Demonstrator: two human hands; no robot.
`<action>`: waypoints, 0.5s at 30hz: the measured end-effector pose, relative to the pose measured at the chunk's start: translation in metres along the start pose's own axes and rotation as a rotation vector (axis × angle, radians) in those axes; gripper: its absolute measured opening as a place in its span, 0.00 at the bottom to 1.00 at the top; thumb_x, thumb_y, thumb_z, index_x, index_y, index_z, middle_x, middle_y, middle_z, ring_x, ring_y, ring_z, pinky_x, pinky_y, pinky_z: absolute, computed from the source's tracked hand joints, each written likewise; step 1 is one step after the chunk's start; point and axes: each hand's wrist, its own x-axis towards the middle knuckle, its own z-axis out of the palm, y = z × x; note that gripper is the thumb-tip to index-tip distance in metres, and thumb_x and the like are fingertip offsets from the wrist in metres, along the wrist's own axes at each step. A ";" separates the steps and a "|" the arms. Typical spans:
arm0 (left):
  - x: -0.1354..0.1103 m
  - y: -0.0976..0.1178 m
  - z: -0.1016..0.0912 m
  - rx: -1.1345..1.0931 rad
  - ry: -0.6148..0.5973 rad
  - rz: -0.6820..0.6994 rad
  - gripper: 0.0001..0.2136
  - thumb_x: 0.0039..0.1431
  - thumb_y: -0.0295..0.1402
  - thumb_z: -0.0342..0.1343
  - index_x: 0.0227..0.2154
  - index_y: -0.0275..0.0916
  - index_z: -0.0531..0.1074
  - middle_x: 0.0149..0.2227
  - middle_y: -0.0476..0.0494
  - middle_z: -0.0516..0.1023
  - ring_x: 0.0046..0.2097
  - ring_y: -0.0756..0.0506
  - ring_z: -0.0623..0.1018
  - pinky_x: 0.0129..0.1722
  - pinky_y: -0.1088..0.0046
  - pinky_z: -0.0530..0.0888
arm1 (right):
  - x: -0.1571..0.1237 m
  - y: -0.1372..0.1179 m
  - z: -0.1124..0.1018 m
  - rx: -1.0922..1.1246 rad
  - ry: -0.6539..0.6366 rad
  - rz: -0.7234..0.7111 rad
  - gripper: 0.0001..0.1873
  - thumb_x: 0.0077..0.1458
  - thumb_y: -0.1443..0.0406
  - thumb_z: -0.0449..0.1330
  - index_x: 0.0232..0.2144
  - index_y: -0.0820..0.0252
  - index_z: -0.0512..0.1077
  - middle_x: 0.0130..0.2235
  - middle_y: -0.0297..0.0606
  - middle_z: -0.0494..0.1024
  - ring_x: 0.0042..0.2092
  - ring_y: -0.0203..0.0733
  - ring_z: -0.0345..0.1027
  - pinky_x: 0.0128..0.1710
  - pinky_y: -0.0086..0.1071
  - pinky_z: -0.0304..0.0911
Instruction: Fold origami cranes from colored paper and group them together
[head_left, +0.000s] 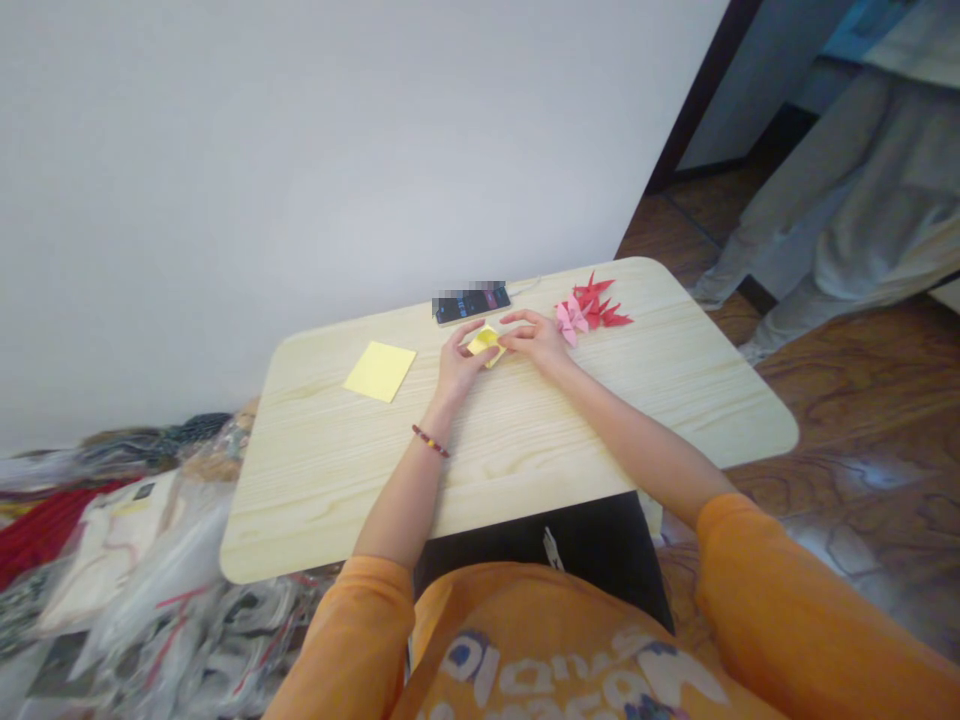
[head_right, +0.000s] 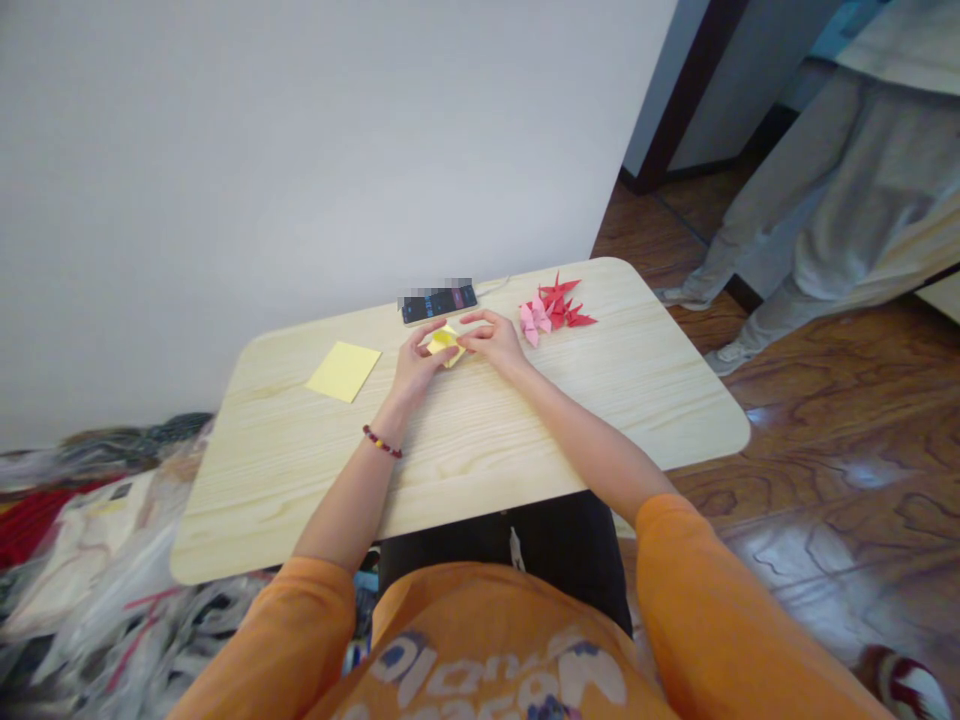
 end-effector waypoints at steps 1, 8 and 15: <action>0.000 -0.001 0.001 -0.004 0.010 -0.008 0.30 0.34 0.33 0.68 0.47 0.39 0.71 0.25 0.51 0.77 0.24 0.50 0.74 0.27 0.75 0.70 | 0.000 0.001 0.001 0.004 0.013 -0.002 0.21 0.32 0.64 0.69 0.33 0.58 0.69 0.22 0.29 0.76 0.25 0.34 0.69 0.30 0.30 0.66; 0.000 -0.005 0.008 -0.125 0.101 -0.080 0.27 0.35 0.28 0.65 0.43 0.37 0.69 0.28 0.49 0.79 0.28 0.49 0.77 0.35 0.71 0.73 | 0.001 0.008 0.005 0.083 0.161 0.006 0.21 0.32 0.64 0.69 0.32 0.57 0.67 0.21 0.27 0.74 0.25 0.34 0.69 0.31 0.29 0.65; -0.002 -0.004 0.010 -0.130 0.137 -0.054 0.23 0.36 0.29 0.65 0.41 0.37 0.70 0.25 0.50 0.78 0.29 0.47 0.79 0.39 0.68 0.74 | 0.004 0.010 0.003 0.210 0.265 0.026 0.21 0.30 0.65 0.68 0.30 0.57 0.65 0.23 0.28 0.74 0.28 0.33 0.69 0.34 0.28 0.66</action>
